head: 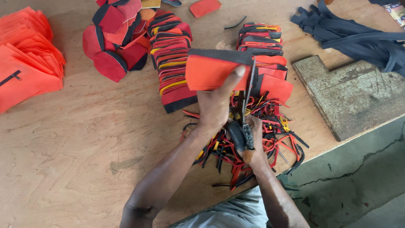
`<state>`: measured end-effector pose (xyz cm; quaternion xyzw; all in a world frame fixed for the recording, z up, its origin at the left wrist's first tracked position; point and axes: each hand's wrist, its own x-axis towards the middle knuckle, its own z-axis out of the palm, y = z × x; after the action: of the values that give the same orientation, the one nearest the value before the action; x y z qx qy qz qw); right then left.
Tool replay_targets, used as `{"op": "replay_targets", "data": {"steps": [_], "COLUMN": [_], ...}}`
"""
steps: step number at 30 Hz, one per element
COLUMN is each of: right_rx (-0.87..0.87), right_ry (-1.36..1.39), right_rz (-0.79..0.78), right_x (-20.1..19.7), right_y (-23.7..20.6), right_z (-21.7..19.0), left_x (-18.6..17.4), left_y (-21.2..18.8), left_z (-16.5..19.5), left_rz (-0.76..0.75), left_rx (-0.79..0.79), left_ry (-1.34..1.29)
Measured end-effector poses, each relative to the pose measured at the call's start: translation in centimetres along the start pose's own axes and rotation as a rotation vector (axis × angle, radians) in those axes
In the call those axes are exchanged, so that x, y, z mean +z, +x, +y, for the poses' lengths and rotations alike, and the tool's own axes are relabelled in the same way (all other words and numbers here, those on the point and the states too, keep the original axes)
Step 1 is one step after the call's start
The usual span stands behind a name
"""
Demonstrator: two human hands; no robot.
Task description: The person uses shears to trim excess fabric from the edges of small zippered pouches. They handle each pouch one at a time, cutting along the seams and discarding the trimmings onto the table.
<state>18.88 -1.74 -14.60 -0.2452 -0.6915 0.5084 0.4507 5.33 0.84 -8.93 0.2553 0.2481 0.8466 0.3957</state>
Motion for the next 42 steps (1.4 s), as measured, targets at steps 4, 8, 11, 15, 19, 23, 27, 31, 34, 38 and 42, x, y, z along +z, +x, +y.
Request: {"op": "replay_targets", "data": {"steps": [4,8,11,15,19,23,27,31,34,38,42], "right_rx": [0.360,0.277,0.209,0.159,0.241,0.145,0.159,0.229,0.295,0.100,-0.186], "right_ry": [0.004,-0.169,-0.154,0.005,-0.087,-0.040,-0.015,-0.168,-0.238,-0.371,-0.258], "right_rz": [0.130,0.159,0.075,0.047,0.191,0.201,0.143,0.067,0.098,0.205,0.264], "right_x": [-0.6,-1.6,-1.4,-1.1,-0.8,-0.8,-0.8,-1.1,-1.2,-0.8,-0.5], "right_y": [0.5,0.1,-0.1,-0.6,-0.9,-1.3,-0.9,-0.1,0.1,-0.2,-0.9], "right_z": [-0.9,-1.6,-1.6,-1.1,0.5,1.2,0.0,-1.8,-2.0,-1.0,0.0], "left_x": [-1.4,-1.2,0.8,3.1,3.2,3.5,3.6,3.5,3.4,3.3,3.3], "left_y": [2.9,6.2,6.8,7.2,6.9,6.6,6.7,6.5,6.5,6.6,6.6], "left_z": [6.7,13.6,14.3,12.5,11.4,10.3,10.0,9.9,9.8,9.7,9.6], "left_rz": [-0.103,-0.712,-0.917,-0.971,-0.824,-0.752,-0.718,-0.748,-0.766,-0.791,-0.810], "left_rx": [-0.434,-0.016,0.190,0.226,0.061,0.053,0.047,0.078,0.082,0.088,0.100], "left_ry": [-0.429,0.612,1.154,1.223,1.162,1.118,1.125,1.099,1.086,1.084,1.051]}}
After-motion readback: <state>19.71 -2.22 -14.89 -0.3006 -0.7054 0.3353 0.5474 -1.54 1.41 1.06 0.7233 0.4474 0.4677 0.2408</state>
